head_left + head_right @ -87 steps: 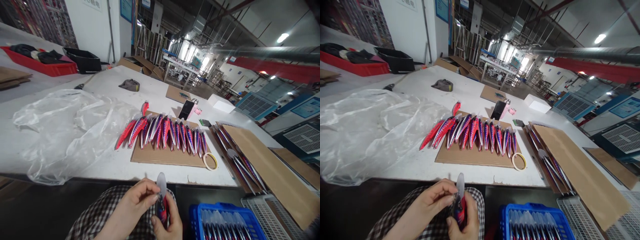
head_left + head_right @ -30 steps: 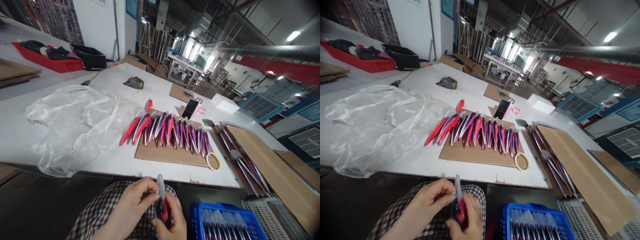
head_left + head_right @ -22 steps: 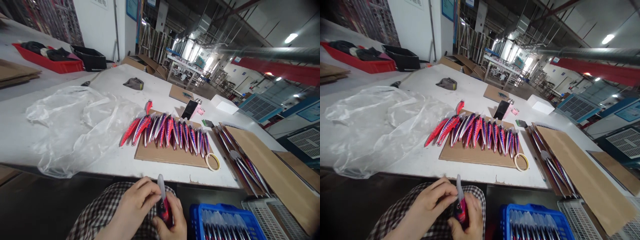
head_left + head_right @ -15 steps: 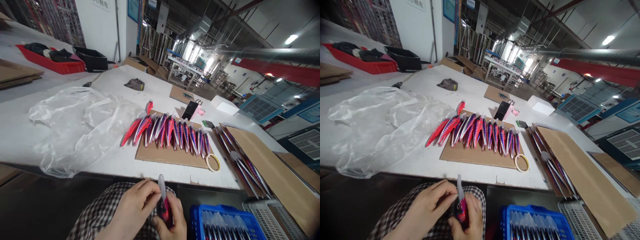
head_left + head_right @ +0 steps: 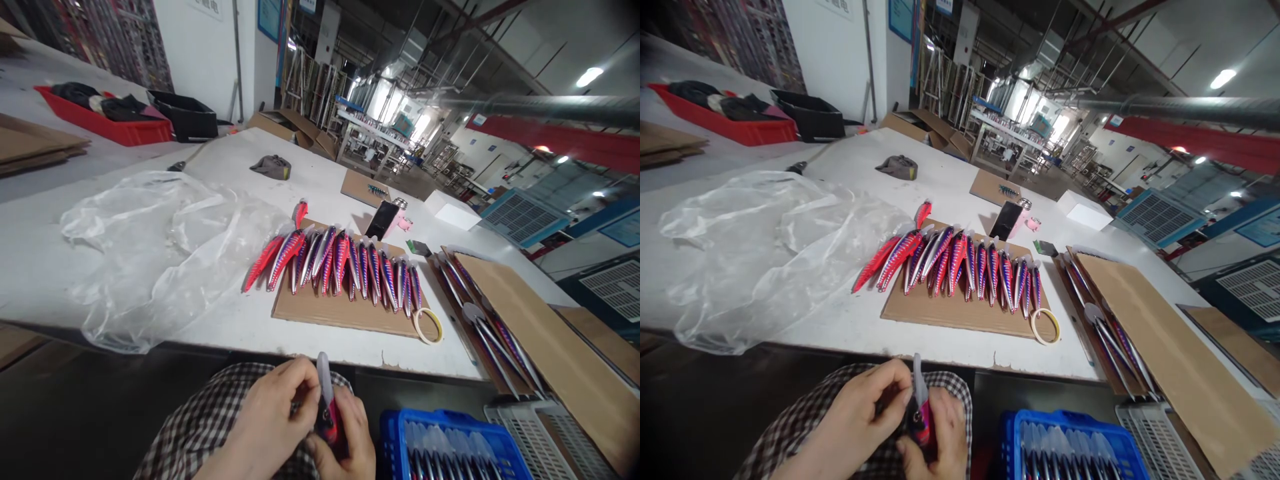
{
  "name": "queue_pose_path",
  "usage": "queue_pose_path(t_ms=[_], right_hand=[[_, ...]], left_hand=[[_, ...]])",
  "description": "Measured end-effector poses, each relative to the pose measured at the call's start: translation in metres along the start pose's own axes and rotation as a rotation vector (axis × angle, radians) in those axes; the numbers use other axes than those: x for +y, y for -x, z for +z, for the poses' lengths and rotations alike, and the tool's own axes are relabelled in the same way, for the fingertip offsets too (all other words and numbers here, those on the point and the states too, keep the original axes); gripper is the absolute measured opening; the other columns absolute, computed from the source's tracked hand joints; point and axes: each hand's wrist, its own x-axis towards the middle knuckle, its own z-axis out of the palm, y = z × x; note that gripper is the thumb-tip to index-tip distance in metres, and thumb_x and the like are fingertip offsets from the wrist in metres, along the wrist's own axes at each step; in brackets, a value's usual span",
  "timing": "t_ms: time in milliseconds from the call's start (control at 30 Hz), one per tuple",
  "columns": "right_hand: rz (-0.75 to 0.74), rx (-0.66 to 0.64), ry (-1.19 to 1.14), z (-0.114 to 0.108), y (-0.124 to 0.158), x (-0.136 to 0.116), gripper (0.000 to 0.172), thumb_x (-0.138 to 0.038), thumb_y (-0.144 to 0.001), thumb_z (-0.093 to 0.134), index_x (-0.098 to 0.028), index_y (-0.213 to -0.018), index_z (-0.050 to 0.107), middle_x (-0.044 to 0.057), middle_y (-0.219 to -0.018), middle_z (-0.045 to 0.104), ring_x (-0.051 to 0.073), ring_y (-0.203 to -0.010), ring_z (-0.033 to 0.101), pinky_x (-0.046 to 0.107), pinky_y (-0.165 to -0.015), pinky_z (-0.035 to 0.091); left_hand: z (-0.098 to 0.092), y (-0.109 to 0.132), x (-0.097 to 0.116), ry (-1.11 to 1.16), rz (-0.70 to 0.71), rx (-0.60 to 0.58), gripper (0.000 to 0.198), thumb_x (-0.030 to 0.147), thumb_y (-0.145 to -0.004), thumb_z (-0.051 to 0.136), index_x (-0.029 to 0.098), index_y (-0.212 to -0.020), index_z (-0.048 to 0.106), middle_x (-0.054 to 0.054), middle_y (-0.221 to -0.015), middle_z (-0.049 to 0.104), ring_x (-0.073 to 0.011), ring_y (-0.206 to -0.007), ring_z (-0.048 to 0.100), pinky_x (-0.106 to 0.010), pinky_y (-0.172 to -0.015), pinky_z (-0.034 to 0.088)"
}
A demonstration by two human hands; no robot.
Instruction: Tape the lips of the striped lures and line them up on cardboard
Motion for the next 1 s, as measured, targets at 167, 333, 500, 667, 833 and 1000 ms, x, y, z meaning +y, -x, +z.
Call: queue_pose_path(t_ms=[167,333,500,667,833,1000], right_hand=[[-0.014,0.035,0.045,0.002,0.005,0.001,0.051,-0.046,-0.076,0.068,-0.026,-0.122,0.058,0.008,-0.111,0.068,0.031,-0.102,0.064,0.045,-0.085,0.054],[0.024,-0.011,0.017,0.002,0.008,0.004,0.052,-0.042,-0.072,0.071,-0.026,-0.120,0.061,0.007,-0.114,0.068,0.032,-0.105,0.064,0.044,-0.089,0.054],[0.117,-0.056,-0.096,0.005,0.010,0.003,0.058,-0.050,-0.071,0.068,-0.024,-0.122,0.060,0.006,-0.111,0.070,0.030,-0.103,0.065,0.039,-0.090,0.054],[0.078,-0.027,-0.036,-0.001,0.004,-0.001,0.050,-0.036,-0.070,0.071,-0.025,-0.118,0.064,0.005,-0.113,0.069,0.029,-0.104,0.065,0.039,-0.091,0.053],[0.108,-0.042,-0.043,-0.001,0.002,-0.002,0.051,-0.032,-0.066,0.072,-0.026,-0.116,0.065,0.005,-0.112,0.069,0.030,-0.104,0.065,0.040,-0.090,0.054],[0.218,-0.028,-0.164,0.004,0.006,-0.007,0.057,-0.035,-0.064,0.072,-0.022,-0.119,0.063,0.006,-0.111,0.070,0.030,-0.104,0.065,0.033,-0.089,0.054]], left_hand=[[0.002,0.001,-0.002,0.004,0.001,0.020,0.012,0.015,-0.077,0.042,0.022,-0.068,0.046,0.003,-0.065,0.057,-0.0139,-0.058,0.055,-0.024,-0.057,0.039],[0.000,0.000,-0.006,0.191,-0.067,-0.048,0.007,0.022,-0.081,0.045,0.023,-0.077,0.050,0.005,-0.063,0.056,-0.0147,-0.058,0.054,-0.024,-0.059,0.041],[0.002,0.000,-0.010,0.362,-0.153,-0.058,0.010,0.027,-0.082,0.046,0.023,-0.091,0.047,0.006,-0.062,0.051,-0.0158,-0.059,0.051,-0.026,-0.060,0.042],[0.006,0.000,-0.016,0.374,-0.154,-0.060,0.012,0.029,-0.084,0.044,0.023,-0.094,0.043,0.006,-0.063,0.049,-0.0154,-0.058,0.049,-0.026,-0.059,0.040],[0.007,-0.002,-0.020,0.453,-0.158,-0.073,0.016,0.031,-0.083,0.051,0.023,-0.095,0.044,0.006,-0.064,0.052,-0.0145,-0.060,0.049,-0.025,-0.061,0.039],[0.006,-0.005,-0.024,0.622,-0.175,0.030,0.025,0.045,-0.087,0.048,0.023,-0.100,0.047,0.008,-0.061,0.044,-0.0129,-0.054,0.043,-0.023,-0.053,0.040]])
